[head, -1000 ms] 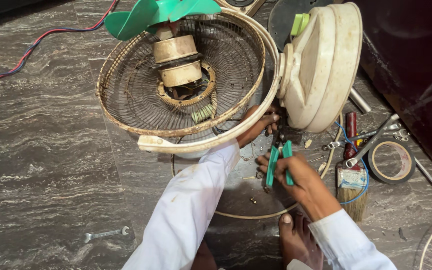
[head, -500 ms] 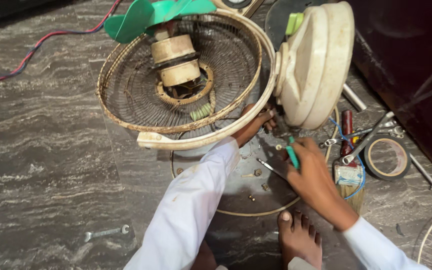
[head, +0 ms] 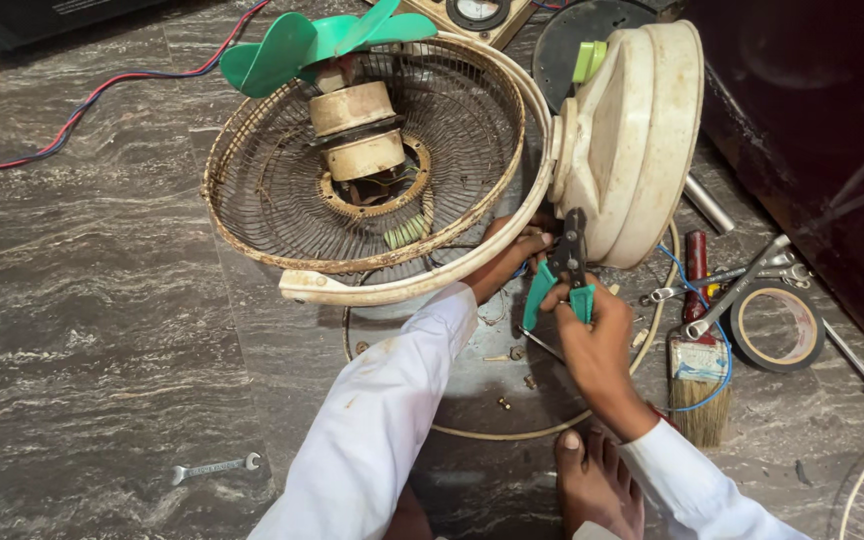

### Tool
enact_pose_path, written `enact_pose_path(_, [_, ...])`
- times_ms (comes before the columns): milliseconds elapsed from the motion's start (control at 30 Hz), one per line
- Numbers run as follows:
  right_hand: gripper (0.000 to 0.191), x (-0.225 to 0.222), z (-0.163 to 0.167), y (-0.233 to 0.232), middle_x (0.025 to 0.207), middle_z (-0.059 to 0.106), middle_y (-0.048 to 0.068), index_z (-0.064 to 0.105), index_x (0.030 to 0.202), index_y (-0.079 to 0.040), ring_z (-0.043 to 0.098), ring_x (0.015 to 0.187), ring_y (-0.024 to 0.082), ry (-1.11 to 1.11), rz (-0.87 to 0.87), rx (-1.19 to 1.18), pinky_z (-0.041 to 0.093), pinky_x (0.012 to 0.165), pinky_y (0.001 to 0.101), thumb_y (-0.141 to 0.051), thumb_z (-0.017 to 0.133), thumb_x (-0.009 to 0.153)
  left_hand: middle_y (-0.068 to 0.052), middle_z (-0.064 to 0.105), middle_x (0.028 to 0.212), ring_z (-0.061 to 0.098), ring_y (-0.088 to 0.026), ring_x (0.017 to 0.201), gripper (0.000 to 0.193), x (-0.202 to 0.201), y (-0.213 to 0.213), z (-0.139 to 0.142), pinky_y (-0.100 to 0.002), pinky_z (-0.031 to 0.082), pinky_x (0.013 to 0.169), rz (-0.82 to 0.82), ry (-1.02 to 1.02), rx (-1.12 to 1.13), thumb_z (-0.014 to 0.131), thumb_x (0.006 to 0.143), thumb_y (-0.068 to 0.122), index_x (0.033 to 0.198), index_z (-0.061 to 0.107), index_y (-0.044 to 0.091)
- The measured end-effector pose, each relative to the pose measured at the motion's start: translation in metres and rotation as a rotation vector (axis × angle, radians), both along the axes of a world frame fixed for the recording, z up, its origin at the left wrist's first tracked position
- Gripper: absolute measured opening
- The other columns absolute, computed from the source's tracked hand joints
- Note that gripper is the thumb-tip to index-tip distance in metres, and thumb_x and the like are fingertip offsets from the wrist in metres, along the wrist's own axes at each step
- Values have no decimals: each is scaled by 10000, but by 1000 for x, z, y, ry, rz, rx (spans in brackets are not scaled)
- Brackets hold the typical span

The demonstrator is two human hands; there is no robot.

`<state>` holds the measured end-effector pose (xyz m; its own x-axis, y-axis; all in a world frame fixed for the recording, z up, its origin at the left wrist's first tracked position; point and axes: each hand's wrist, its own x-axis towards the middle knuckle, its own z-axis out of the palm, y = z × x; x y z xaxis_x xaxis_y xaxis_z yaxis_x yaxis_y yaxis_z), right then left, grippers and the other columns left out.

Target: The person repairs a disassembled pedestal fan by hand and with pliers. They strip and twist wires near the base, then reattach the rear housing to the fan assembly.

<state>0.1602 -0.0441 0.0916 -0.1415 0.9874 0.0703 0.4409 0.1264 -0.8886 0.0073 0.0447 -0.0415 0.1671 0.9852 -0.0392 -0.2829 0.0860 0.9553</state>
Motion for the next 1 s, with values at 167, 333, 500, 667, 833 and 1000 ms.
enact_pose_path(167, [186, -8, 3, 4, 976, 729, 112, 737, 928, -2, 715, 890, 221, -89, -66, 18, 518, 836, 327, 20, 571, 848, -81, 695, 871, 642, -151, 746, 300, -2, -3, -4, -298, 531, 662, 21, 27, 41, 652, 955, 175, 1159, 673, -44])
enact_pose_path(333, [434, -22, -6, 13, 1328, 681, 212, 747, 1080, 16, 621, 1304, 349, -5, -9, 281, 405, 1133, 390, 118, 476, 756, -45, 672, 1004, 606, -142, 921, 363, 7, -1, -19, -288, 484, 806, 96, -33, -169, 588, 1067, 308, 1202, 673, -19])
enact_pose_path(500, [427, -37, -13, 17, 1349, 642, 247, 720, 1116, 26, 574, 1358, 367, 64, -37, 227, 391, 1153, 410, 145, 488, 778, -39, 601, 1384, 573, -123, 1250, 424, 9, -14, -17, -303, 450, 1108, -24, -169, 85, 602, 1007, 207, 1391, 535, 39])
enact_pose_path(667, [382, -30, -7, 23, 1320, 678, 212, 711, 1104, 19, 614, 1344, 336, 54, 33, 217, 443, 1128, 387, 135, 509, 801, -92, 555, 1341, 577, -168, 1195, 712, 11, -25, -3, -337, 474, 1049, -48, 221, 237, 707, 797, 30, 1452, 428, 41])
enact_pose_path(833, [309, -25, -12, 23, 1266, 703, 175, 707, 1077, 14, 671, 1238, 288, 67, 76, 163, 480, 1048, 334, 139, 524, 862, -165, 567, 1305, 591, -260, 1219, 570, 24, -23, -21, -366, 494, 1051, 39, 230, 298, 758, 819, 20, 1331, 513, 75])
enact_pose_path(1000, [430, -17, -17, 29, 1223, 750, 124, 718, 1194, -24, 681, 1159, 193, 183, 45, -164, 482, 1028, 296, 137, 488, 868, -182, 567, 1321, 536, -339, 1310, 622, 21, -16, -51, -410, 405, 1128, 75, 535, 370, 665, 854, 14, 1438, 453, 32])
